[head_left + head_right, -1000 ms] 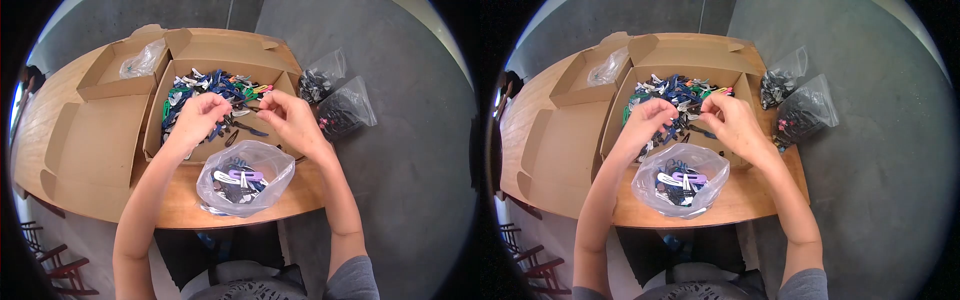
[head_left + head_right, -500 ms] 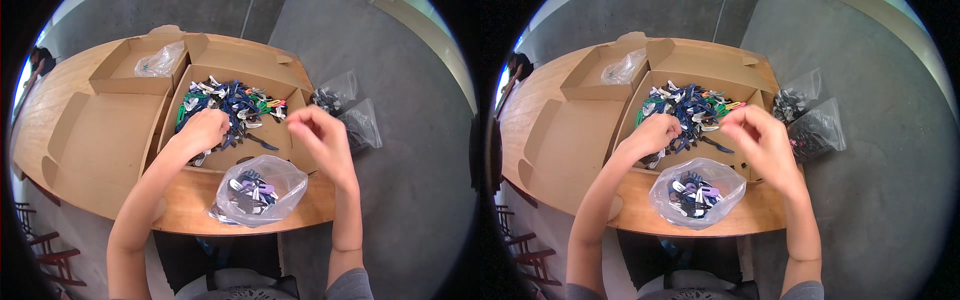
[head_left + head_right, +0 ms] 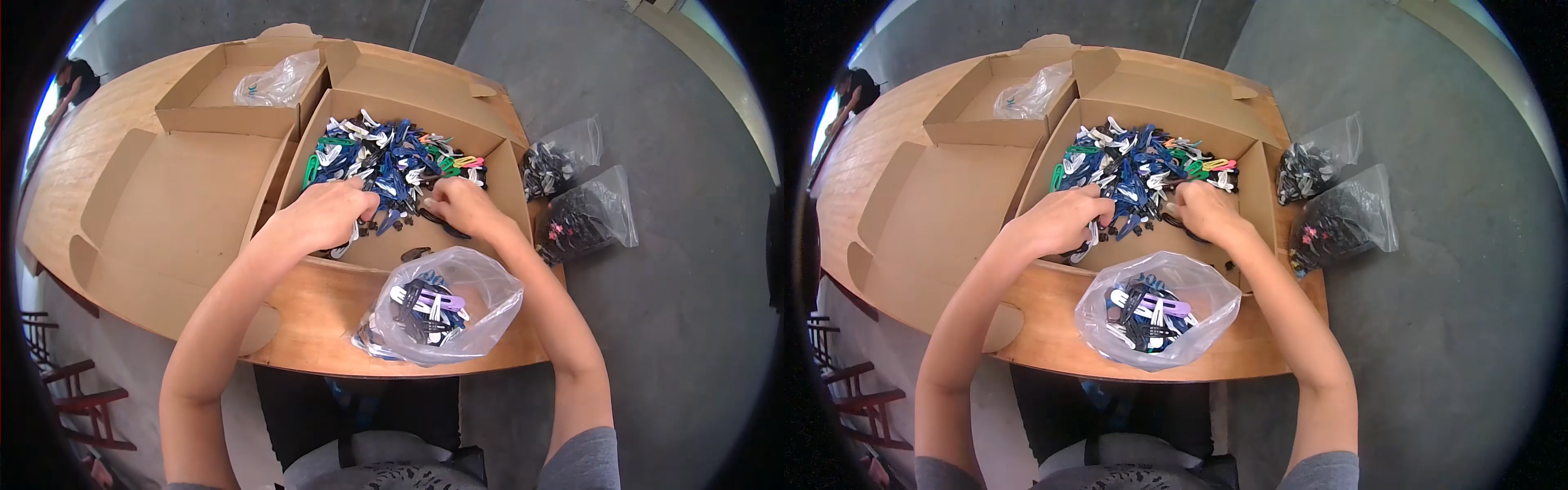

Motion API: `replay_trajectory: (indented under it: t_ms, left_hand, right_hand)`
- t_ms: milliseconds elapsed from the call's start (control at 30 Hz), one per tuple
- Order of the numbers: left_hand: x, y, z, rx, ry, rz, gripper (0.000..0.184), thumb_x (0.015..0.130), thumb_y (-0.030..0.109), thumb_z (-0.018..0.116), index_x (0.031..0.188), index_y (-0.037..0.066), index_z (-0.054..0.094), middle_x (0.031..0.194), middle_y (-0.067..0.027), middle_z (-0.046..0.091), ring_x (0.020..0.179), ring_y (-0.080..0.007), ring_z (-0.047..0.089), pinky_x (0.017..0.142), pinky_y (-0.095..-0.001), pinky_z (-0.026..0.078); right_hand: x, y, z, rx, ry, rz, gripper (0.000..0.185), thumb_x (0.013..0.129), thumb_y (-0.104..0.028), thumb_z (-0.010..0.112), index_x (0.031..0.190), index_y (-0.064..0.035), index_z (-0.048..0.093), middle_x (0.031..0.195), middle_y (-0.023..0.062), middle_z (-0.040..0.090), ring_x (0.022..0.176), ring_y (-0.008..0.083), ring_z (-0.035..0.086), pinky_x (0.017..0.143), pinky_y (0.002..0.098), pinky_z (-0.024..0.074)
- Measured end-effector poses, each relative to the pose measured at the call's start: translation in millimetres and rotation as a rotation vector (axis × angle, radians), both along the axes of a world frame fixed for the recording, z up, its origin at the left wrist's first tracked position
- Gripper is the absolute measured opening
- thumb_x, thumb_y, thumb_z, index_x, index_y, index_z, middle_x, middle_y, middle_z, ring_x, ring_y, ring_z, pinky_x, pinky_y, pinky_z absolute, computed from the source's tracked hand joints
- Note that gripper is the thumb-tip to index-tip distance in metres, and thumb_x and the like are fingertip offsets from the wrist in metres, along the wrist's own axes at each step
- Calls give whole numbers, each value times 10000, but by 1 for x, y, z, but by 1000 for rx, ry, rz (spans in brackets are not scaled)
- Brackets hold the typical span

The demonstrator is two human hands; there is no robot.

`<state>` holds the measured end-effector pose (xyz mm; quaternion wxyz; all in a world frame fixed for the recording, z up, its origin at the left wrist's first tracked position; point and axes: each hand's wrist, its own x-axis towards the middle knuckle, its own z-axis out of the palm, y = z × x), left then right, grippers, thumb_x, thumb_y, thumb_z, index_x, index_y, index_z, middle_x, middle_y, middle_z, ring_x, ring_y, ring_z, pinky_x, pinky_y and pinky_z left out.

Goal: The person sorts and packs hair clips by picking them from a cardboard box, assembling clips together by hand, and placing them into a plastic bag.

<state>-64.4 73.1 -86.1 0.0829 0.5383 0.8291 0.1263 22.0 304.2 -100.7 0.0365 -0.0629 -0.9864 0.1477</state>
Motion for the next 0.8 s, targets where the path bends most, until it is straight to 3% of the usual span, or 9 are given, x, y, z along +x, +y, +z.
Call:
replay_trajectory:
  t_ms: [33, 67, 167, 300, 367, 433, 500, 633, 800]
  left_hand:
    - [0, -1, 0, -3, 2, -10, 238, 687, -28, 637, 893, 78, 583, 927, -110, 532, 958, -303, 553, 768, -399, 456]
    - [0, -2, -2, 0, -3, -7, 238, 687, -28, 637, 893, 78, 583, 927, -110, 532, 958, -303, 553, 768, -399, 456]
    - [-1, -7, -7, 66, 22, -22, 247, 675, -58, 613, 880, 75, 580, 919, -110, 524, 943, -303, 556, 762, -401, 456]
    - [2, -6, -5, 47, 31, -39, 263, 659, -105, 571, 854, 71, 581, 903, -110, 513, 929, -303, 557, 759, -400, 456]
    - [1, -6, -6, 46, 67, -37, 264, 662, -106, 565, 857, 72, 581, 898, -110, 515, 927, -305, 556, 758, -398, 457]
    - [2, -7, -8, 71, 83, -57, 266, 670, -105, 557, 862, 76, 589, 893, -112, 520, 926, -307, 556, 757, -399, 460]
    - [3, -8, -7, 128, 111, -60, 271, 680, -101, 553, 874, 82, 598, 894, -113, 525, 932, -307, 554, 754, -401, 464]
    - [3, -8, 1, 67, 112, -74, 223, 711, -83, 542, 863, 68, 605, 929, -125, 541, 924, -296, 568, 771, -399, 476]
    - [2, -10, -3, 108, 153, -107, 191, 709, -72, 558, 837, 60, 612, 900, -127, 546, 919, -296, 565, 755, -402, 475]
  right_hand:
    - [4, 0, 8, -31, -26, -43, 127, 772, -93, 622, 838, 7, 579, 815, 166, 619, 777, 336, 595, 699, 381, 468]
    - [8, 4, 13, -36, 181, 47, 112, 802, -87, 609, 840, 16, 592, 732, 118, 631, 657, 234, 600, 611, 328, 465]
    - [45, -21, 72, -444, 349, -12, 117, 853, -86, 594, 913, 15, 601, 749, -20, 580, 699, 32, 502, 607, 203, 414]
    - [101, -65, 123, -859, 289, 175, 129, 811, -67, 639, 912, 5, 605, 827, -20, 573, 746, 33, 513, 652, 176, 399]
    - [105, -65, 121, -696, 162, 187, 128, 828, -71, 650, 927, 3, 618, 805, -25, 580, 708, 15, 489, 613, 185, 400]
    - [92, -57, 115, -726, 191, 79, 142, 846, -77, 606, 943, 26, 608, 851, -8, 590, 756, 41, 519, 666, 194, 425]
    - [67, -24, 96, -474, 231, 8, 161, 859, -75, 578, 975, 33, 606, 825, 7, 596, 748, 46, 527, 674, 199, 439]
    - [14, 51, 36, -114, 76, -104, 233, 819, -57, 571, 1036, 15, 614, 868, 131, 642, 837, 220, 620, 773, 318, 475]
    - [-25, 56, 6, 230, -162, -221, 354, 786, 29, 485, 1138, 61, 500, 1145, 248, 507, 1106, 375, 491, 941, 409, 409]
